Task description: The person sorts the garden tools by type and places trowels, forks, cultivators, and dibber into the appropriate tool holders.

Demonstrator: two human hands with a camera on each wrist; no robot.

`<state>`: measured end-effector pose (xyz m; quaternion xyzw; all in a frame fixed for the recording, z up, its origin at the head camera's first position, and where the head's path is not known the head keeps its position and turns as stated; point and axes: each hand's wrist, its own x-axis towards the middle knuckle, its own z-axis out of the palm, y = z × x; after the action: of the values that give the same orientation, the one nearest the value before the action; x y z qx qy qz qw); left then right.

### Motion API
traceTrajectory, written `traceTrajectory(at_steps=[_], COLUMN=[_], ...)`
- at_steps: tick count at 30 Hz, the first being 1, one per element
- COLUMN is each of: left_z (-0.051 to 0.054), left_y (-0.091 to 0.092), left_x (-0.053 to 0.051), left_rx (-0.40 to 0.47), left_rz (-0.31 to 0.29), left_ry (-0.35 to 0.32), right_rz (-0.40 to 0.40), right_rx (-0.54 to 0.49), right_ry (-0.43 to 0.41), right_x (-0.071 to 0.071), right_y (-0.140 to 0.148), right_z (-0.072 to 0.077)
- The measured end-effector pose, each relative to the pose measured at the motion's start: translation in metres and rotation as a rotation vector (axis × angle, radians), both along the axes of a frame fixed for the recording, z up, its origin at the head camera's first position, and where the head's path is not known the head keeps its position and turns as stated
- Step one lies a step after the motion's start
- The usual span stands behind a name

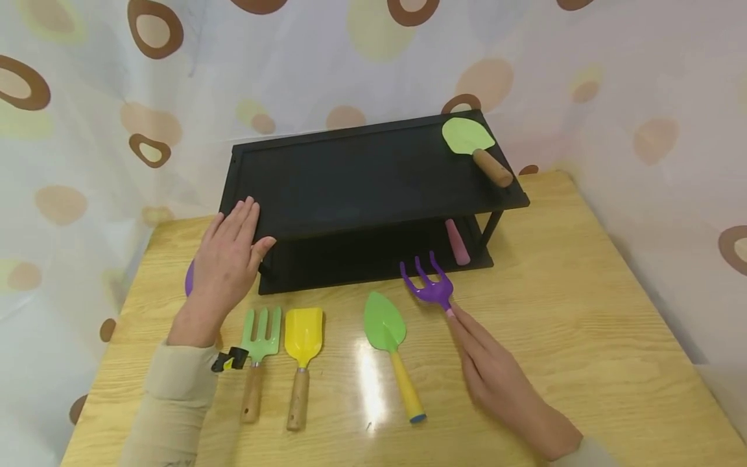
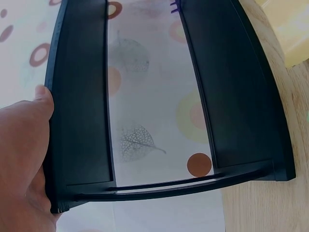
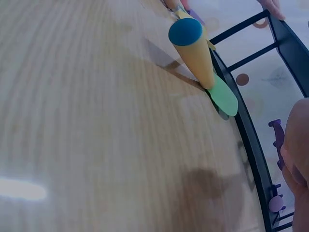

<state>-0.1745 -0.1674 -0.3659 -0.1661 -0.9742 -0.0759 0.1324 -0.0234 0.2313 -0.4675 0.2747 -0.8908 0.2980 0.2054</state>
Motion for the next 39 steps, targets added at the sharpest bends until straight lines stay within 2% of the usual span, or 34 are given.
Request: traceTrajectory(at_steps=[5, 17, 22, 30, 39], left_z=[0.002, 0.002, 0.001, 0.001, -0.002], left_y=[0.0, 0.0, 0.0, 0.001, -0.001], left_x=[0.0, 0.0, 0.001, -0.002, 0.0], left_rx=[-0.002, -0.014, -0.026, -0.006, -0.011], left_rz=[0.001, -0.003, 0.007, 0.0, 0.003], left_ry=[0.002, -0.009, -0.028, -0.002, -0.007], right_rz=[-0.004, -0.031, -0.044, -0.083, -0.089], right_rx=[0.003, 0.02, 0.028, 0.054, 0.026], right_ry=[-0.004, -0.023, -0.063, -0.142, -0.205], right_x=[-0.016, -0.049, -0.067, -0.098, -0.114], right_y=[-0.003, -0.015, -0.023, -0.032, -0.043], right_z=[0.005, 0.005, 0.006, 0.009, 0.001])
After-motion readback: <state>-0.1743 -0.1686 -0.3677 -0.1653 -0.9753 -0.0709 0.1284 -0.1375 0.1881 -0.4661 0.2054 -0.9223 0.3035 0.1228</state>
